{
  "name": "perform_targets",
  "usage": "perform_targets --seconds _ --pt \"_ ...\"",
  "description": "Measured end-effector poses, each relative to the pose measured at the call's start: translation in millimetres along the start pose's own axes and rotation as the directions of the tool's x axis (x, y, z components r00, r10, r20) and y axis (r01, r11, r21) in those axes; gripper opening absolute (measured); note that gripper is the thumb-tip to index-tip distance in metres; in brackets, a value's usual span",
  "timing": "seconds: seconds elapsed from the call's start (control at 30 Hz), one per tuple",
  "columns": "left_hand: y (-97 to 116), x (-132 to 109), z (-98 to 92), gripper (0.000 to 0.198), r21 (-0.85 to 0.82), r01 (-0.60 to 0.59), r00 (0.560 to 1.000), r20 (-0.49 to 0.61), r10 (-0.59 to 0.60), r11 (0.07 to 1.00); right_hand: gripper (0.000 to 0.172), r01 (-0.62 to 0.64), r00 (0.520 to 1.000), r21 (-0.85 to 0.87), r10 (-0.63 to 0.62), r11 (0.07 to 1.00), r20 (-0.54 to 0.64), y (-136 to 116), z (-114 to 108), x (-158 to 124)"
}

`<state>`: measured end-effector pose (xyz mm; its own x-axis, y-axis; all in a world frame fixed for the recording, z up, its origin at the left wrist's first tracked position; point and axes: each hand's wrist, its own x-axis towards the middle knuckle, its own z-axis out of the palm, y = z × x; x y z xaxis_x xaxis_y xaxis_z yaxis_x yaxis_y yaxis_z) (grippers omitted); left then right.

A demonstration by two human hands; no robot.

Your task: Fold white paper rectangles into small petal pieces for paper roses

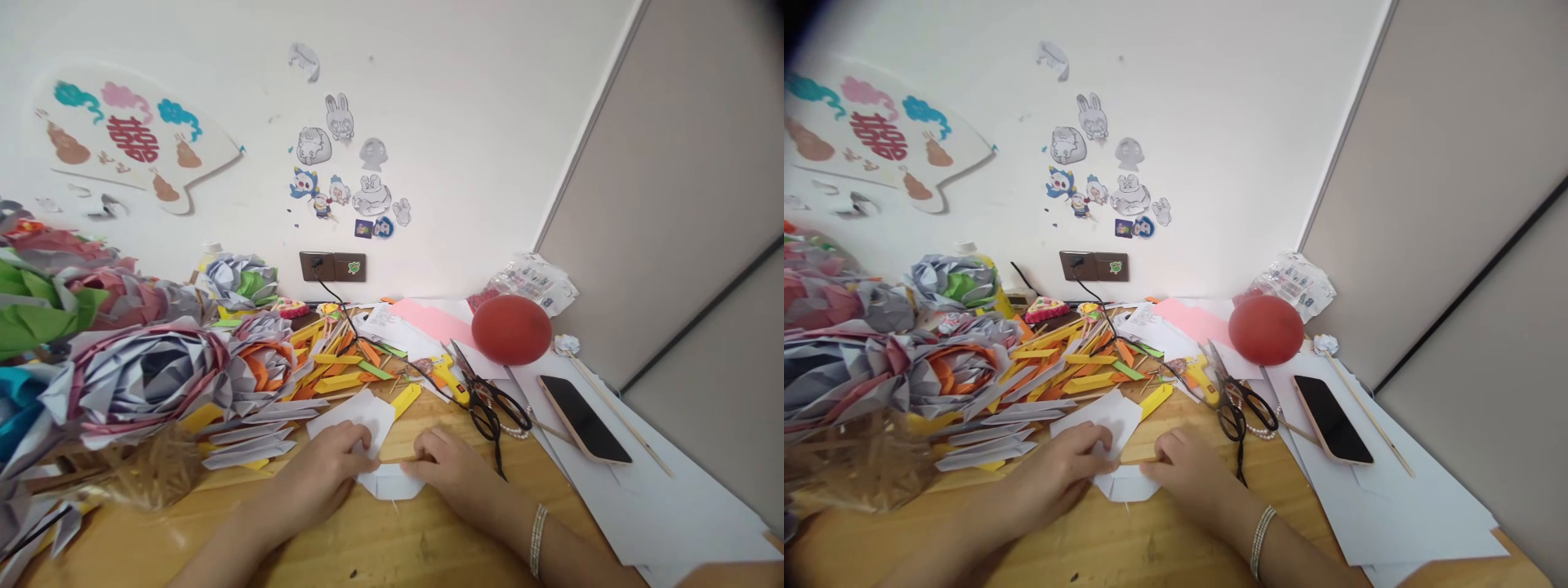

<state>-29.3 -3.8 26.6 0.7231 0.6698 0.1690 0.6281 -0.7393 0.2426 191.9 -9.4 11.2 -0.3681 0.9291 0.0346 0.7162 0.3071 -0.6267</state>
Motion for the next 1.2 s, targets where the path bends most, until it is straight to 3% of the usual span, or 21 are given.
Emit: perform_targets --seconds 0.2,0.37,0.43,0.67,0.87,1.0,1.2 --pt "12 4 14.8 0.025 0.302 -0.012 1.000 0.029 0.003 0.953 0.020 0.043 0.999 -0.048 -0.043 0.998 0.012 2 -7 -5" --pt "13 3 17.7 0.024 0.352 0.056 0.991 0.093 -0.095 0.934 0.024 0.329 0.944 -0.258 -0.306 0.908 0.127 7 -23 -14" --pt "12 1 17.0 0.026 0.321 0.080 0.990 0.085 -0.113 0.944 0.028 0.366 0.931 -0.295 -0.346 0.883 0.120 12 -26 -18" --pt "14 -3 11.0 0.036 0.227 0.134 0.983 0.093 -0.159 0.965 0.027 0.355 0.934 -0.268 -0.353 0.896 0.056 20 -26 -20" --pt "22 7 13.1 0.021 0.188 0.210 0.976 0.024 -0.218 0.960 0.009 0.244 0.968 -0.144 -0.249 0.959 -0.018 12 -16 -7" --pt "22 11 20.5 0.024 0.188 0.238 0.969 0.012 -0.245 0.953 0.014 0.094 0.992 -0.175 -0.107 0.980 -0.067 6 1 7" --pt "21 11 18.2 0.010 -0.020 0.378 0.924 -0.047 -0.379 0.926 0.021 0.076 0.996 -0.172 -0.083 0.982 -0.039 2 7 22"
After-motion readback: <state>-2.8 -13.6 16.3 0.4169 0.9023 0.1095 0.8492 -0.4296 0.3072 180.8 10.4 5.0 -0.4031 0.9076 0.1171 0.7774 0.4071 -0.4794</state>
